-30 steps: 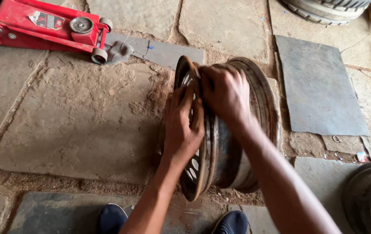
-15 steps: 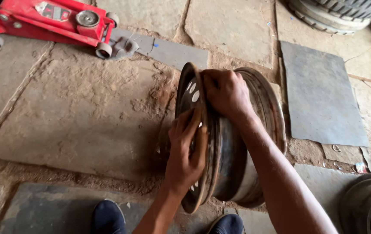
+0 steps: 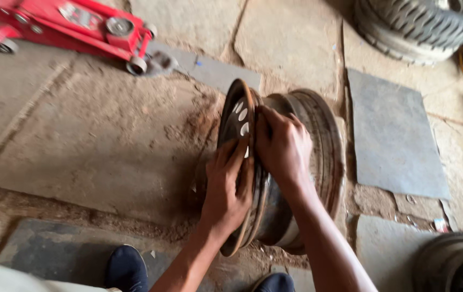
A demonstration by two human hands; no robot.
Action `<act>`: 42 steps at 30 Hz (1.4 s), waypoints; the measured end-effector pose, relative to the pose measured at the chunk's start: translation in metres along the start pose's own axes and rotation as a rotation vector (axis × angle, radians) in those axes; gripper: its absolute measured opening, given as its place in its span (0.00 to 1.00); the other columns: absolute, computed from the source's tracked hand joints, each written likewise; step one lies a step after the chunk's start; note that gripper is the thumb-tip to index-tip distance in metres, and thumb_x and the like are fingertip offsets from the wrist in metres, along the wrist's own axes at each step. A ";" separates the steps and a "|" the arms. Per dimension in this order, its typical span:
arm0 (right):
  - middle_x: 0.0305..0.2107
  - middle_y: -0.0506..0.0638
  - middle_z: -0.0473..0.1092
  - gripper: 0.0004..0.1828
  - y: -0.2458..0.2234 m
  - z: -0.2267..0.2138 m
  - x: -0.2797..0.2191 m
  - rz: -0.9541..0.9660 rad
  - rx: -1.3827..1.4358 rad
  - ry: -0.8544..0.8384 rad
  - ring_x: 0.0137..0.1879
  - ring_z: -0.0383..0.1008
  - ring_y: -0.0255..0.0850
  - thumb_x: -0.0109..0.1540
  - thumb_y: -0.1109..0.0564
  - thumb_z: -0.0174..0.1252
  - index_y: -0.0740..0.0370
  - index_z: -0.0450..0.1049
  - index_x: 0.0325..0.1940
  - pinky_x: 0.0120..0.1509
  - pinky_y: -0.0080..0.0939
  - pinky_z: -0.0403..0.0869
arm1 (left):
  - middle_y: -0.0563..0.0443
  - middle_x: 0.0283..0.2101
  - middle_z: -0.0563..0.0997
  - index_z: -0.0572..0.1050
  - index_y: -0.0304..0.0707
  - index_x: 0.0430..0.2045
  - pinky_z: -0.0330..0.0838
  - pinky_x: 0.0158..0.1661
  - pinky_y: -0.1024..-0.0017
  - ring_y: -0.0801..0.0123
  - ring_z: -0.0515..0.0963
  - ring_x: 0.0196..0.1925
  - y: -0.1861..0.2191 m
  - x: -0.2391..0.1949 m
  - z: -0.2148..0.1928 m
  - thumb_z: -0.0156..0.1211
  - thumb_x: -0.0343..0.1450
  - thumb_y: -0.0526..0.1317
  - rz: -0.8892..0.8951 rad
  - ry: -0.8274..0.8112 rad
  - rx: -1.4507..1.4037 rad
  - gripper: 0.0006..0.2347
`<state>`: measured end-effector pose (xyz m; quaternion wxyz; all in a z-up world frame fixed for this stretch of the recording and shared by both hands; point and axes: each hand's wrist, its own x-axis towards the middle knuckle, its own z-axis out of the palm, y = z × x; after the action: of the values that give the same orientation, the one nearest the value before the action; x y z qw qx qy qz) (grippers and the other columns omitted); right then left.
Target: The person scrubs a metal wheel rim with a small abrasive pad, focusing on the inner edge and face of the rim. They rotate the rim to access different areas and continue scrubbing until the end of the clip.
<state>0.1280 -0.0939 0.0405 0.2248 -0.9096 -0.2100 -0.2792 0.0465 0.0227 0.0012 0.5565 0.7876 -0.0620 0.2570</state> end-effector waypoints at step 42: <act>0.40 0.60 0.77 0.12 -0.016 0.012 -0.008 0.131 0.372 -0.059 0.34 0.76 0.40 0.67 0.60 0.59 0.66 0.79 0.54 0.31 0.35 0.77 | 0.42 0.49 0.83 0.71 0.34 0.53 0.82 0.35 0.67 0.61 0.87 0.41 -0.056 -0.065 -0.016 0.57 0.72 0.34 -0.308 -0.342 -0.003 0.14</act>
<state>0.1189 -0.0764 0.0311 0.4005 -0.8719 -0.2048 -0.1934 0.0067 0.0460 -0.0733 0.5717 0.8191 -0.0346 0.0317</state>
